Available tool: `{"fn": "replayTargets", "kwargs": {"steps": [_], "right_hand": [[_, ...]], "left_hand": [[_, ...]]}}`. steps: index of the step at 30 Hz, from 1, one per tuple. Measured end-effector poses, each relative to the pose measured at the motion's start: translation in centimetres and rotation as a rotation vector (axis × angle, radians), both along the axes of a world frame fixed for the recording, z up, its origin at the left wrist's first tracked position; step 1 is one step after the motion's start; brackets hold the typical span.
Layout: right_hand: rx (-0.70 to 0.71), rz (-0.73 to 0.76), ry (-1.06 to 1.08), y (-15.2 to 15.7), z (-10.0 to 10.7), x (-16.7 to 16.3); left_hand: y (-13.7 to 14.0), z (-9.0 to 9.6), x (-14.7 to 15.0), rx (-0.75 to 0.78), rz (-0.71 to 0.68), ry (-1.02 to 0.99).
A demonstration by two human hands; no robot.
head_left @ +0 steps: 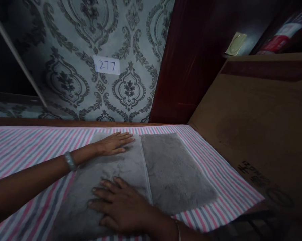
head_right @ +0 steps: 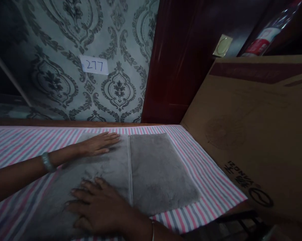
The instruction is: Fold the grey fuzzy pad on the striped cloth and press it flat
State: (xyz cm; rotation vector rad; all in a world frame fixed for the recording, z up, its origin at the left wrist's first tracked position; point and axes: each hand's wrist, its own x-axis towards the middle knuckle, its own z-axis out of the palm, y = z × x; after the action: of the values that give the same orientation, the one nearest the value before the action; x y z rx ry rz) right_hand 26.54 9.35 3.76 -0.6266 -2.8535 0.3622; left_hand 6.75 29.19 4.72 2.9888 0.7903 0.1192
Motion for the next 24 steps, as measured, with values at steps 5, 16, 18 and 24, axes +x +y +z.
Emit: {"fn": "replayTargets", "kwargs": {"steps": [5, 16, 18, 24], "right_hand": [[-0.038, 0.003, 0.002, 0.0, -0.1, 0.0], [-0.040, 0.002, -0.040, 0.2, -0.1, -0.3], [-0.046, 0.005, -0.044, 0.2, -0.1, -0.3], [-0.041, 0.013, -0.072, 0.3, -0.1, -0.4]], "left_hand": [[-3.3, -1.0, -4.8, -0.057, 0.133, 0.051], [3.0, -2.4, -4.4, -0.106, 0.290, 0.060], [4.1, -2.7, -4.4, -0.087, 0.310, 0.059], [5.4, -3.0, -4.1, 0.127, 0.435, 0.037]]}}
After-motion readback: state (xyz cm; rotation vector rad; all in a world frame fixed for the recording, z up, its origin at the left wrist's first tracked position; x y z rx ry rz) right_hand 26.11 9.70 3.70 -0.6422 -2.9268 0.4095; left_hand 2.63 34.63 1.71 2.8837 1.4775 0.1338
